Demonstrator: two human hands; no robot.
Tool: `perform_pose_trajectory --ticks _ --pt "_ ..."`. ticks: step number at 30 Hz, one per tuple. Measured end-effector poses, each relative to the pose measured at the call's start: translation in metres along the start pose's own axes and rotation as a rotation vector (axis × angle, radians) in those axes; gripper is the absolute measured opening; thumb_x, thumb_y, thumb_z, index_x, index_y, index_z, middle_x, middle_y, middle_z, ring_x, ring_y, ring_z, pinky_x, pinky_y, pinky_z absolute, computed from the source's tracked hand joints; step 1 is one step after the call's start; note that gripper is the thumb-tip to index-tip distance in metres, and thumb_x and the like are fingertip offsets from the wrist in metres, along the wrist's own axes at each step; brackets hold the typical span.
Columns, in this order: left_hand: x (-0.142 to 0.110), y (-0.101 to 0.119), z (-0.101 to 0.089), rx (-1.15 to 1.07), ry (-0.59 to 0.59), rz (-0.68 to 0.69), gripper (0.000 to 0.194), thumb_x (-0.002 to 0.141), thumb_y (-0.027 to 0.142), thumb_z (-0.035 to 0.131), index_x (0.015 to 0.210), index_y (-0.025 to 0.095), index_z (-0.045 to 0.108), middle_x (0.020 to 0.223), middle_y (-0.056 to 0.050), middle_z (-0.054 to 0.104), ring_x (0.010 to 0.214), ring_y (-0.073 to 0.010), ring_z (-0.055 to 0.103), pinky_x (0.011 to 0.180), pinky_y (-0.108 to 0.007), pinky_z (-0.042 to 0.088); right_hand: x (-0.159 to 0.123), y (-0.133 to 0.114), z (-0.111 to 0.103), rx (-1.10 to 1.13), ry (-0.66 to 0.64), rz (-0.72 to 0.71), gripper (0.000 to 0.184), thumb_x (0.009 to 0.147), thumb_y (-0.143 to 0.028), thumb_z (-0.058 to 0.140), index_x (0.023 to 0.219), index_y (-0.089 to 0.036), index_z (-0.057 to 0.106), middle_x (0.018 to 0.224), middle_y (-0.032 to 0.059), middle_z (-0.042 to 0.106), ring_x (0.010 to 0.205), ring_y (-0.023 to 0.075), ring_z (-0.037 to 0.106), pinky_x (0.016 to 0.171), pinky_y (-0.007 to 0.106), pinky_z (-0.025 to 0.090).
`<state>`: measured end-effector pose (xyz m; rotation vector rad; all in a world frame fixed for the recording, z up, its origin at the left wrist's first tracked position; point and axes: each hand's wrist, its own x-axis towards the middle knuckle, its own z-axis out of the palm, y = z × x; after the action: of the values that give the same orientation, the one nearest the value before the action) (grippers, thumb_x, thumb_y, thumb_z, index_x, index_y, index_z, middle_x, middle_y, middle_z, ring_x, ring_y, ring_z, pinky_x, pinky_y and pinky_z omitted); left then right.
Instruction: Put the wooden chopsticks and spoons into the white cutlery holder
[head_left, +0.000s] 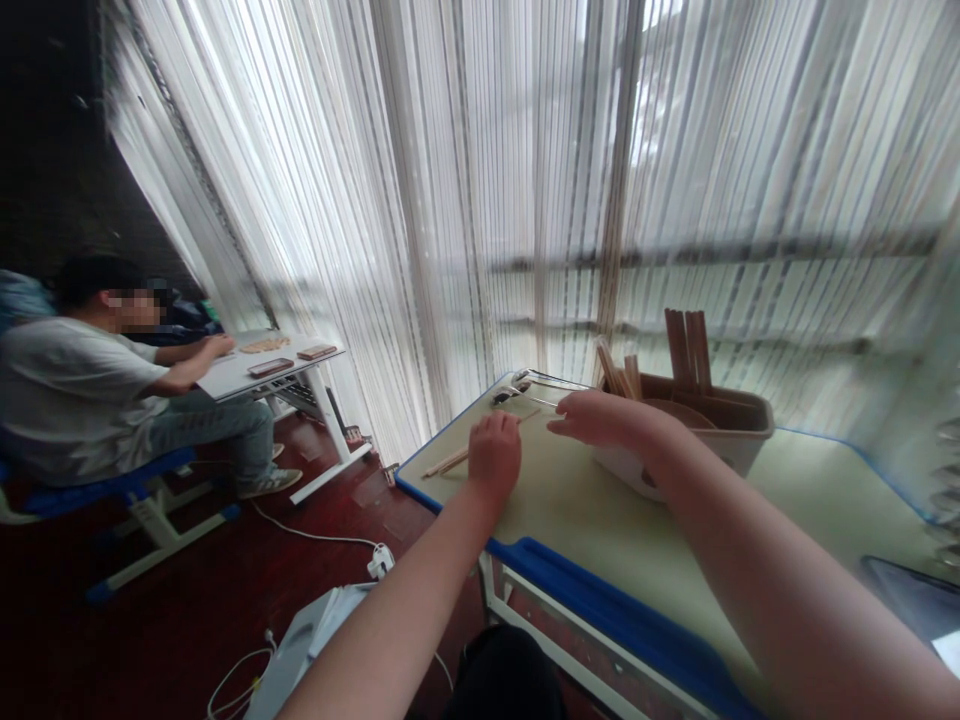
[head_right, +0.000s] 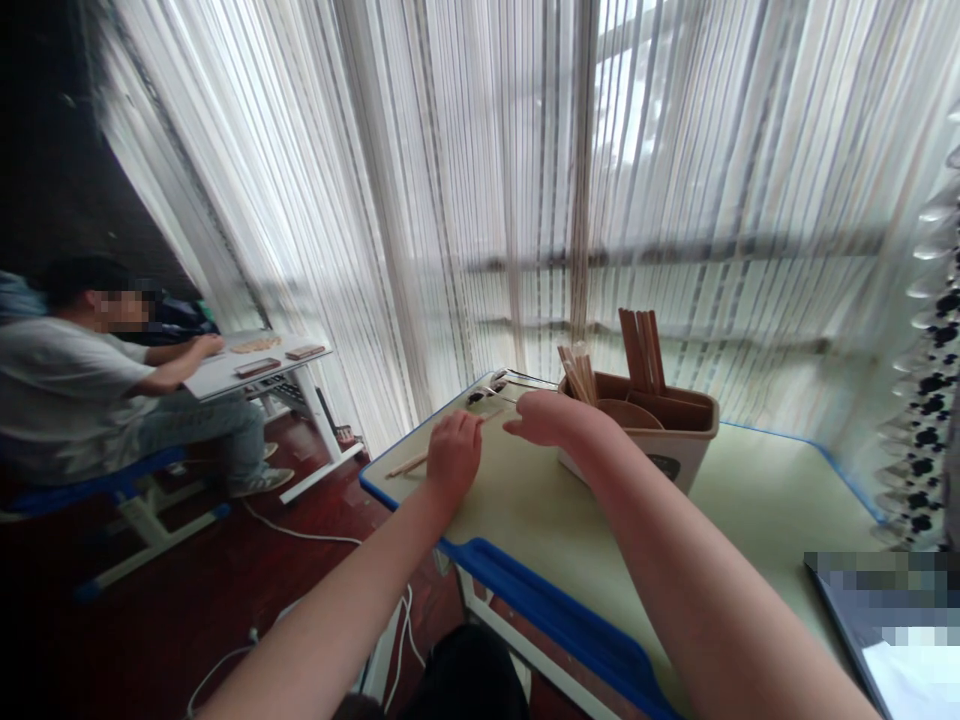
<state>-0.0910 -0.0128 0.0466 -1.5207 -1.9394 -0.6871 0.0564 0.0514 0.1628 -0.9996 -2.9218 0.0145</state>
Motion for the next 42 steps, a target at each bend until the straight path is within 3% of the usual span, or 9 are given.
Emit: perform_pose_trajectory --ticks 5,11,15,21,30,33,37,39,42 --pt "-0.005 -0.003 -0.004 -0.136 0.264 0.085 0.022 0.09 0.023 0.04 0.102 0.02 0.058 0.097 -0.008 0.06 0.09 -0.0204 0.053 0.082 -0.035 0.039 0.004 0.002 -0.001 0.297 0.216 -0.054 0.034 0.086 -0.042 0.043 0.1 -0.018 0.064 0.073 0.0056 0.07 0.064 0.0151 0.065 0.063 0.025 0.048" --pt "-0.008 -0.003 -0.006 -0.268 0.37 0.117 0.026 0.089 0.025 0.043 0.111 0.018 0.054 0.102 -0.01 0.059 0.095 -0.0211 0.053 0.086 -0.036 0.04 0.003 -0.001 -0.005 0.484 0.332 -0.177 0.02 0.083 -0.028 0.047 0.082 -0.017 0.064 0.066 0.0018 0.068 0.056 0.0116 0.062 0.057 0.021 0.046" --pt "-0.004 -0.005 -0.008 -0.311 0.359 0.061 0.028 0.089 0.026 0.043 0.114 0.016 0.051 0.105 -0.012 0.058 0.099 -0.0221 0.051 0.089 -0.038 0.04 -0.005 0.003 -0.017 0.491 0.435 -0.194 0.018 0.08 -0.027 0.05 0.086 -0.019 0.065 0.065 0.0011 0.067 0.06 0.0135 0.063 0.06 0.023 0.047" --pt "-0.001 -0.004 -0.005 -0.357 0.237 0.113 0.018 0.091 0.027 0.039 0.091 0.019 0.055 0.089 -0.006 0.06 0.087 -0.017 0.055 0.082 -0.031 0.043 -0.021 0.006 -0.036 0.58 0.611 -0.226 0.021 0.08 -0.034 0.051 0.089 -0.02 0.066 0.07 0.0017 0.067 0.066 0.0152 0.064 0.064 0.026 0.049" --pt "-0.006 -0.001 0.001 -0.355 0.154 0.176 0.023 0.091 0.032 0.038 0.077 0.019 0.049 0.076 -0.002 0.055 0.07 -0.0131 0.053 0.066 -0.024 0.043 -0.002 0.0 -0.019 1.081 0.554 -0.3 0.03 0.074 -0.042 0.063 0.091 -0.017 0.063 0.076 0.0042 0.067 0.071 0.0168 0.065 0.07 0.032 0.054" --pt "-0.007 -0.003 0.001 -0.408 0.174 0.158 0.024 0.092 0.031 0.038 0.074 0.019 0.049 0.074 -0.002 0.054 0.067 -0.0121 0.052 0.064 -0.024 0.042 0.004 0.001 -0.01 1.16 0.387 -0.32 0.033 0.069 -0.041 0.068 0.093 -0.018 0.063 0.084 0.0052 0.068 0.077 0.0174 0.065 0.072 0.032 0.054" --pt "-0.006 -0.002 0.0 -0.465 0.187 0.135 0.024 0.092 0.03 0.038 0.075 0.019 0.051 0.074 -0.003 0.055 0.067 -0.0122 0.053 0.065 -0.024 0.042 0.009 0.002 0.004 1.032 0.195 -0.39 0.016 0.066 -0.03 0.069 0.076 -0.018 0.064 0.077 0.0034 0.068 0.073 0.0165 0.064 0.071 0.03 0.052" --pt "-0.006 -0.002 0.0 -0.495 0.163 0.155 0.022 0.091 0.031 0.04 0.08 0.019 0.054 0.077 -0.003 0.057 0.07 -0.013 0.055 0.067 -0.024 0.044 0.009 0.001 0.004 0.982 0.23 -0.371 0.012 0.07 -0.029 0.065 0.075 -0.018 0.063 0.07 0.0025 0.067 0.067 0.0152 0.063 0.066 0.029 0.052" --pt "-0.009 -0.003 -0.002 -0.53 0.125 0.187 0.022 0.088 0.036 0.045 0.094 0.018 0.057 0.081 -0.004 0.059 0.075 -0.0148 0.057 0.069 -0.026 0.045 -0.001 0.004 -0.012 0.954 0.418 -0.358 0.016 0.074 -0.032 0.062 0.079 -0.018 0.063 0.071 0.0025 0.065 0.065 0.0146 0.062 0.063 0.028 0.052"
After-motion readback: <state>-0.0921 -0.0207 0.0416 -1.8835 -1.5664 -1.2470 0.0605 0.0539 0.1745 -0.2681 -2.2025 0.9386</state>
